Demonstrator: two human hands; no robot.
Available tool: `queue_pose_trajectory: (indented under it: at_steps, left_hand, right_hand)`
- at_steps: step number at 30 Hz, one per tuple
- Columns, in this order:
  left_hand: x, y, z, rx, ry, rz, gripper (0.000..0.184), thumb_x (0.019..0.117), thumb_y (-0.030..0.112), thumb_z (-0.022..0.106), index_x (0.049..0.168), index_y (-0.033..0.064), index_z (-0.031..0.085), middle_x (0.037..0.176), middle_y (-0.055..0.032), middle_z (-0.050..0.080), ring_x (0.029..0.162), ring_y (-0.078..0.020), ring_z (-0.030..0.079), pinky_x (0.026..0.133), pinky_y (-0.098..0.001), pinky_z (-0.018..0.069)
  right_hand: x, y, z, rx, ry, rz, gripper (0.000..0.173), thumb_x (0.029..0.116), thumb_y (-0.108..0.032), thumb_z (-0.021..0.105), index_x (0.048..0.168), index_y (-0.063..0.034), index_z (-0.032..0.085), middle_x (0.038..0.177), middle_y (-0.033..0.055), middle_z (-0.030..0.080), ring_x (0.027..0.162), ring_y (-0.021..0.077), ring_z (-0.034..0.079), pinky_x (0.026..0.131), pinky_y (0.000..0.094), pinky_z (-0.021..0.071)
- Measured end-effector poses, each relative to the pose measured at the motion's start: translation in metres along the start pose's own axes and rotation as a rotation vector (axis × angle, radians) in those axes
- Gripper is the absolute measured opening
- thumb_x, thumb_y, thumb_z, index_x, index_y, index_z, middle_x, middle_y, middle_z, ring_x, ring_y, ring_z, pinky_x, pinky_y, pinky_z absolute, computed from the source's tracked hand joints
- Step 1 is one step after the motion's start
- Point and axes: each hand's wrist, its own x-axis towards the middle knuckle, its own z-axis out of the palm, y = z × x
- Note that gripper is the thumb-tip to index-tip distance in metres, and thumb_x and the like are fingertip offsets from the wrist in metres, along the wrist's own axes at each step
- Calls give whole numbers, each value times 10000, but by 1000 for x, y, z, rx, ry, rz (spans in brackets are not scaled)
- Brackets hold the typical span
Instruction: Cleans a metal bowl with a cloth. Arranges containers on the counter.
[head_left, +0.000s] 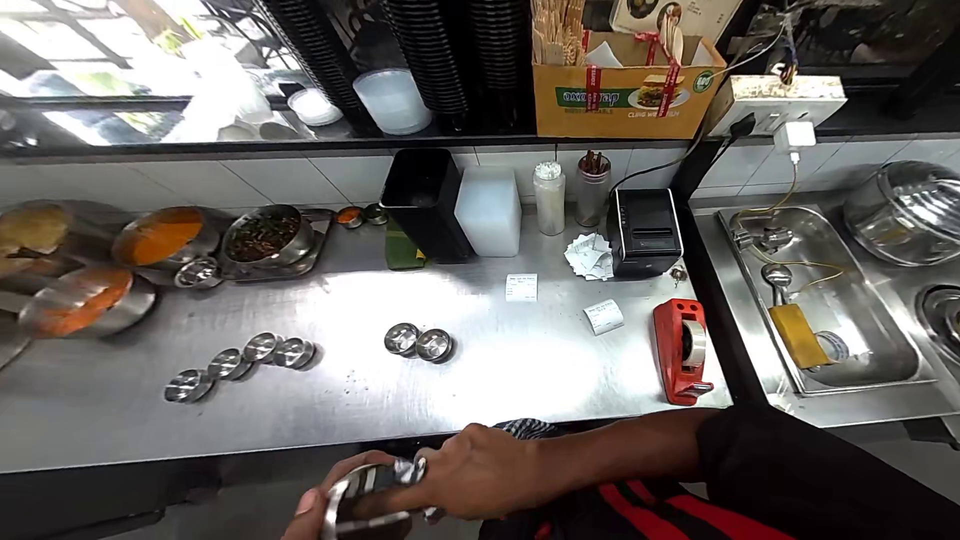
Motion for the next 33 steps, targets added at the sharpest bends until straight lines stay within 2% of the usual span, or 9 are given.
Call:
queue_pose_trajectory:
  at_steps: [5,8,14,18,21,23,25,28,33]
  left_hand:
    - [0,-7,-15,-5,-190,-291,560,1049,481,317,1038,102,729,964,-51,740,767,-111,691,633,-265,580]
    - [3,-9,-2,-41,23,-347,532,1015,536,396,1023,111,717,797,-73,705,514,-114,602,397,-251,478]
    - [14,-25,1,-537,-37,-537,696,980,692,357,851,89,678,625,-138,609,408,-168,534,364,-271,425]
    - [12,-12,5,16,105,-391,616,1049,571,276,1006,124,697,652,-99,618,433,-136,518,374,-254,411]
    - [7,9,2,324,49,-59,532,1043,512,408,1025,103,748,872,-83,713,705,-182,669,622,-347,580]
    - [9,20,8,109,-41,135,552,1020,558,437,1066,102,745,999,-87,738,825,-180,701,723,-339,597]
    - [13,29,20,-72,-64,264,611,994,626,435,1132,107,727,1016,-93,728,814,-197,701,703,-346,600]
    - [15,24,30,-37,95,445,601,994,618,429,1192,111,685,1070,-44,720,893,-174,696,788,-339,592]
    - [-3,22,34,667,220,572,644,1076,489,392,1153,-110,616,1034,-71,680,938,-33,644,867,-229,548]
  right_hand:
    - [-9,24,-16,6,-304,-171,762,834,-136,820,1470,-428,517,937,138,709,816,371,679,668,596,524]
    - [-8,28,-46,-193,-179,-126,556,951,-55,630,1384,-402,620,826,90,690,695,297,654,596,502,516]
    - [-2,9,-70,-546,-82,65,634,981,-8,572,1442,-441,537,883,181,604,724,340,632,558,406,478]
    - [-10,20,-44,-185,-217,48,670,947,-102,646,1508,-415,456,764,98,649,631,306,642,529,485,507]
    - [-13,27,-43,490,-413,-161,790,867,-165,818,1539,-217,407,1074,132,703,881,286,697,730,533,578]
    - [-18,16,-46,950,-498,-292,962,826,-100,814,1619,-132,270,1473,168,537,1228,276,621,952,524,572]
    - [-14,-4,-50,996,-408,-379,1031,810,-123,829,1638,-76,217,1540,185,483,1342,250,558,1094,452,501]
    - [-4,-14,-59,388,-46,-235,736,846,-221,837,1506,-222,511,984,118,733,865,278,706,740,500,566]
    - [-11,-7,-30,-67,6,101,604,1008,-61,561,1497,-403,463,820,140,655,694,354,660,557,509,521]
